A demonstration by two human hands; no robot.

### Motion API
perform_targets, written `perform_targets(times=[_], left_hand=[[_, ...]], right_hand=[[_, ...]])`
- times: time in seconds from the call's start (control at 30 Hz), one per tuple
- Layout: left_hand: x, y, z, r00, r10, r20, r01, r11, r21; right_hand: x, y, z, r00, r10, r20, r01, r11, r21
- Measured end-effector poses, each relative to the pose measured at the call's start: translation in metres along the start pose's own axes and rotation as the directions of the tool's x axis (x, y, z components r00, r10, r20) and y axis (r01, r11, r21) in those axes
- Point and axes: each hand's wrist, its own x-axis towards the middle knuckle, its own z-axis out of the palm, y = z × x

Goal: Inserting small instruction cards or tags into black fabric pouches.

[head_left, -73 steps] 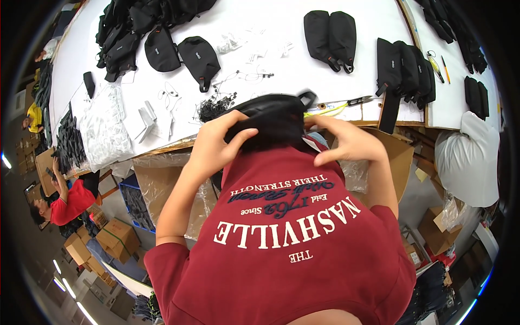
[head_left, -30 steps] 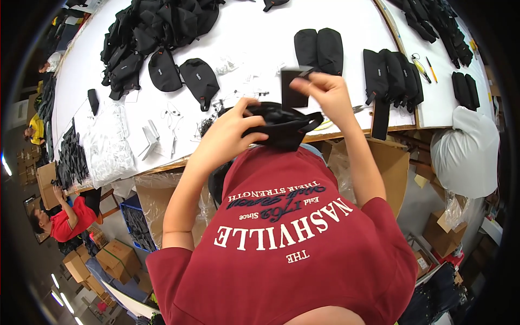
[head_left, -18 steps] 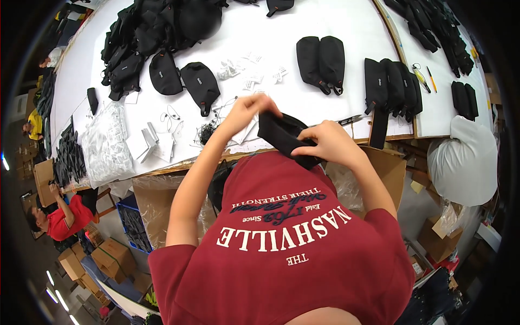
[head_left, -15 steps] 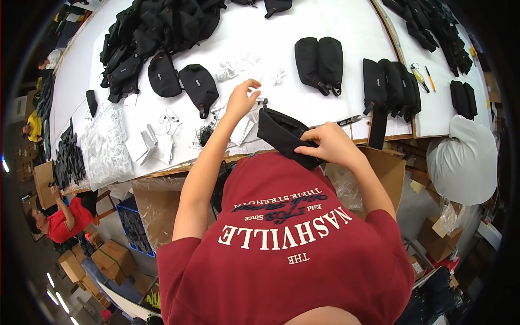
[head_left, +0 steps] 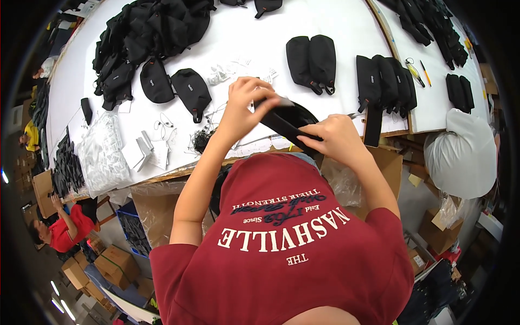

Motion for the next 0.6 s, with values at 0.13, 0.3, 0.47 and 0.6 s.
perform_targets(times=[0.13, 0.3, 0.47, 0.6], left_hand=[[-0.014, -0.003, -0.002, 0.946, -0.211, -0.245, 0.151, 0.958, -0.242], [-0.045, -0.027, -0.007, 0.843, -0.483, 0.237, 0.311, 0.078, -0.947], [-0.032, -0.005, -0.022, 0.861, -0.509, 0.005, 0.050, 0.075, -0.996], [-0.025, -0.002, -0.031, 0.826, -0.564, -0.023, 0.000, 0.040, -0.999]], right_hand=[[0.012, -0.007, -0.009, 0.993, -0.074, -0.089, 0.070, 0.996, -0.050], [0.019, -0.026, -0.011, 0.931, -0.188, -0.312, 0.207, 0.978, 0.027], [0.010, -0.035, 0.010, 0.780, 0.352, -0.517, -0.049, 0.859, 0.510], [0.004, -0.038, 0.022, 0.773, 0.484, -0.410, -0.072, 0.709, 0.702]])
